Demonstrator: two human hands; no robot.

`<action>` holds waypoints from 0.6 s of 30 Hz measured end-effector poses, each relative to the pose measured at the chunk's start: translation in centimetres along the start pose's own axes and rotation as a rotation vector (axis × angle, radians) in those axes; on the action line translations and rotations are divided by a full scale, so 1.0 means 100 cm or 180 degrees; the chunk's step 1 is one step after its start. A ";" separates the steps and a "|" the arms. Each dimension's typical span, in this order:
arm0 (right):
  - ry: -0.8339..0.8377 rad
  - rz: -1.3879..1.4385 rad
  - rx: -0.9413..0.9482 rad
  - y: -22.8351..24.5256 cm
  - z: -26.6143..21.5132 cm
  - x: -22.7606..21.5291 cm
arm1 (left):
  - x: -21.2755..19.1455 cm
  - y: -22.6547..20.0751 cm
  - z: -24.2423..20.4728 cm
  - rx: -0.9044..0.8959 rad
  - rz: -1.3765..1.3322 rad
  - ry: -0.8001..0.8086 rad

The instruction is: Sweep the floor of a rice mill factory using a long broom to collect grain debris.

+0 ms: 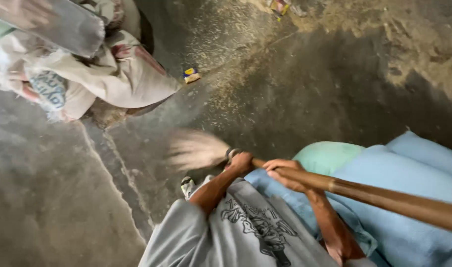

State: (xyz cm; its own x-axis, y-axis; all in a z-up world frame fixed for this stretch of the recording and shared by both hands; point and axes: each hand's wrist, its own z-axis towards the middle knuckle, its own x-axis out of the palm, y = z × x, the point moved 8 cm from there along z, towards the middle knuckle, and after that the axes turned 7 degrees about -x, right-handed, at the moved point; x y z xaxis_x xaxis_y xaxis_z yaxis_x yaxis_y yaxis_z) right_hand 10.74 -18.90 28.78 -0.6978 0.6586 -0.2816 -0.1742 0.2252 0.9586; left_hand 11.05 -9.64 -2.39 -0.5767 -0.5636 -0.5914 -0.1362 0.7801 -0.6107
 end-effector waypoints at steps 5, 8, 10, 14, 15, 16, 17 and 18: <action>-0.1043 -0.0555 0.0396 0.002 -0.015 -0.061 | -0.008 -0.077 0.116 0.0269 0.0508 -0.0042; -0.1551 -0.1056 0.0343 0.025 -0.009 -0.086 | -0.051 -0.119 0.149 0.0587 0.0350 -0.0444; -0.1733 -0.1111 0.0209 0.037 -0.014 -0.103 | -0.092 -0.154 0.140 0.0649 0.0366 -0.0677; -0.1959 -0.1142 -0.0181 0.076 -0.030 -0.139 | -0.157 -0.214 0.113 0.1086 0.0280 -0.1361; -0.1969 -0.1135 -0.0210 0.087 -0.034 -0.145 | -0.166 -0.219 0.102 0.1088 0.0303 -0.1381; -0.1929 -0.1028 -0.0257 0.097 -0.034 -0.150 | -0.176 -0.223 0.093 0.1055 0.0308 -0.1363; -0.1888 -0.0921 -0.0303 0.106 -0.035 -0.155 | -0.187 -0.227 0.083 0.1022 0.0312 -0.1345; -0.1898 -0.0899 -0.0331 0.109 -0.037 -0.157 | -0.188 -0.218 0.074 0.1014 0.0345 -0.1358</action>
State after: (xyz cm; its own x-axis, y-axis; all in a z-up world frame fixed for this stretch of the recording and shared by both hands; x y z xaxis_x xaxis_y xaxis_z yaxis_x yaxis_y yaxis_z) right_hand 17.25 -29.44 43.84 -0.1171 0.8753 -0.4691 -0.3808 0.3967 0.8352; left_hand 30.80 -18.07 18.21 -0.1867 -0.5964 -0.7807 0.1949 0.7563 -0.6245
